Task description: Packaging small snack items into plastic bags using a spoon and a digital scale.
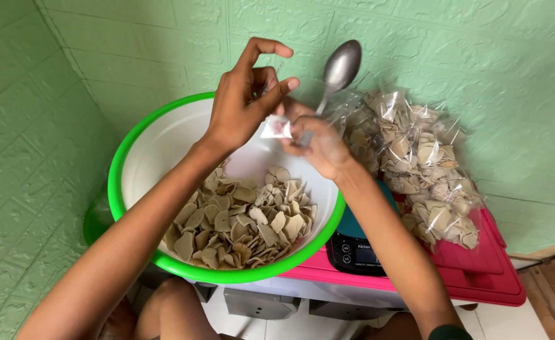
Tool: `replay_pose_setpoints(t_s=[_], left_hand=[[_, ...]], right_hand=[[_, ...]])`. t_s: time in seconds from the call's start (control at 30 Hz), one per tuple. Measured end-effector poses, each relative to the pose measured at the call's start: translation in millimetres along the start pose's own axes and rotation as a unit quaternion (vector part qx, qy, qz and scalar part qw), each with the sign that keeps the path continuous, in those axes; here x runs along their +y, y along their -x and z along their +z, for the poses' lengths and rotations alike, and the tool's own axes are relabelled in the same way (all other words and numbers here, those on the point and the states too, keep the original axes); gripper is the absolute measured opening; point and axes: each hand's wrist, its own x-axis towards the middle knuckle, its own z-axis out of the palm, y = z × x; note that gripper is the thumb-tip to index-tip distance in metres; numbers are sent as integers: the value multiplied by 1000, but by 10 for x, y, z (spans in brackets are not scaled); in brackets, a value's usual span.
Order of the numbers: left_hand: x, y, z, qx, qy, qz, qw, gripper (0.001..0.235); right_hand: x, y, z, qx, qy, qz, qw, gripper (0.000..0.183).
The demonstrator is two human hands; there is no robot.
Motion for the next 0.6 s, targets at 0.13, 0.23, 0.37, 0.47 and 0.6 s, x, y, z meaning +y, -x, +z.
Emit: replay_pose_setpoints(t_s=[0.13, 0.23, 0.37, 0.47, 0.6], left_hand=[[-22, 4, 85, 38, 43, -27, 998, 26], [-58, 0, 60, 74, 64, -35, 995, 27], [-274, 32, 30, 80, -18, -53, 995, 25], [-356, 42, 37, 59, -90, -106, 988, 33], [-443, 36, 66, 2, -110, -104, 988, 25]], right_hand=[[67, 6, -103, -168, -13, 0, 986, 21], [-39, 50, 45, -152, -71, 6, 986, 59], [-87, 41, 30, -178, -70, -49, 980, 38], [-115, 51, -3, -148, -138, -11, 979, 27], [-102, 49, -91, -192, -149, 23, 970, 47]])
